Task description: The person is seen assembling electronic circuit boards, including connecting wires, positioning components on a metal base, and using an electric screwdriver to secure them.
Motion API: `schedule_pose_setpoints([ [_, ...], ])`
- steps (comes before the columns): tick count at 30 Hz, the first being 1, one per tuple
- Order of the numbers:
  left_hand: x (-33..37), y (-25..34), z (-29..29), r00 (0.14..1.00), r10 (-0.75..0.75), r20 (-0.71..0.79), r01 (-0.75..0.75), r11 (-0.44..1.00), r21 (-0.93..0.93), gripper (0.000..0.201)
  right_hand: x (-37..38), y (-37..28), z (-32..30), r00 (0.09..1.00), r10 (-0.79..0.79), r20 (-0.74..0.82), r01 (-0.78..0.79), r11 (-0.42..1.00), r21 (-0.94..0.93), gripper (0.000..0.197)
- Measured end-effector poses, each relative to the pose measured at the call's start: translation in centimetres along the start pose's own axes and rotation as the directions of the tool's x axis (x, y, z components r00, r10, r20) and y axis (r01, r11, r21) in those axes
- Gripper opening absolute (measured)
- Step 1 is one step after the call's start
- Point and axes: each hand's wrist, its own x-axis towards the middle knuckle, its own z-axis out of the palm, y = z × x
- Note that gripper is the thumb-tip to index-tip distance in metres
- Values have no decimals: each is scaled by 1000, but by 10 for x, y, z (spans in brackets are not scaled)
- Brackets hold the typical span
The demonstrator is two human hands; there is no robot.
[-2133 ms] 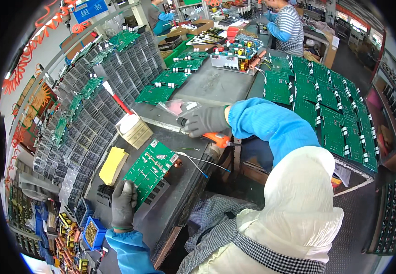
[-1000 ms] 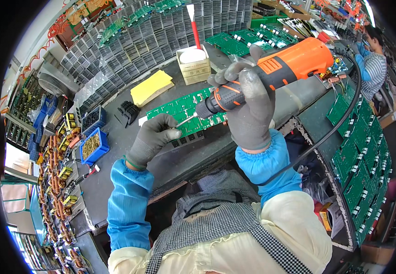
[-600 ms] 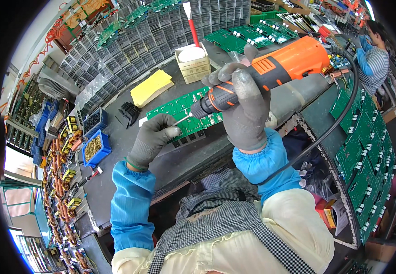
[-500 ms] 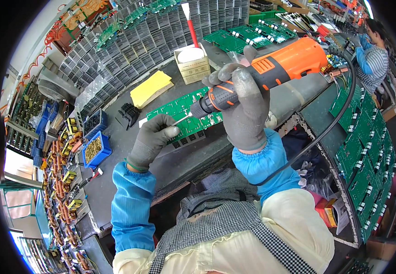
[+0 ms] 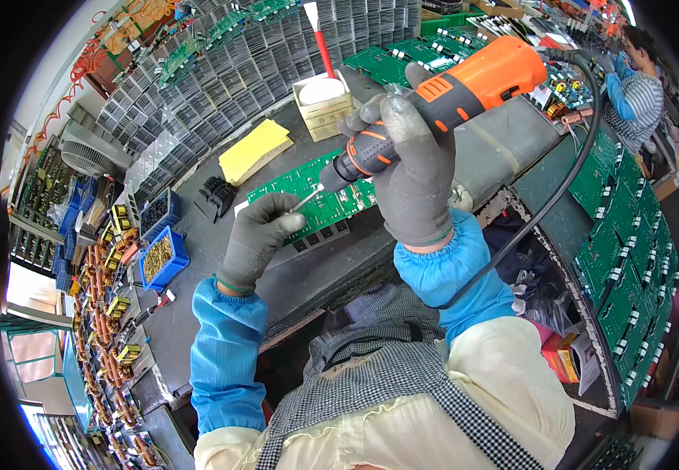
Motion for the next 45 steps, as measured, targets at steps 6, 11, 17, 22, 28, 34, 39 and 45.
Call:
schedule_pose_setpoints([
  [6,0,5,-8,997,-61,-40,57,993,-99,37,1,-8,0,992,40,121,-10,971,-240,65],
  [11,2,5,-9,993,-117,-5,115,986,-124,31,-4,3,5,990,88,110,-59,967,-246,66],
  [17,5,11,-9,988,-153,-10,150,979,-138,32,0,3,20,977,110,181,-36,929,-368,64],
  [22,10,6,-16,987,-161,25,163,972,-170,36,18,9,42,899,250,360,-66,889,-453,37],
  [28,8,10,-12,989,-145,39,150,973,-175,19,34,20,64,816,412,404,-135,817,-561,42],
  [34,9,5,-16,999,-40,35,43,993,-108,22,34,28,66,799,366,478,-134,882,-452,43],
  [39,5,17,-6,995,-102,5,102,995,-14,22,43,5,58,778,390,493,-211,901,-379,35],
  [45,0,-2,-2,1000,24,16,-24,1000,-18,27,29,-14,38,937,82,339,-56,995,-85,35],
])
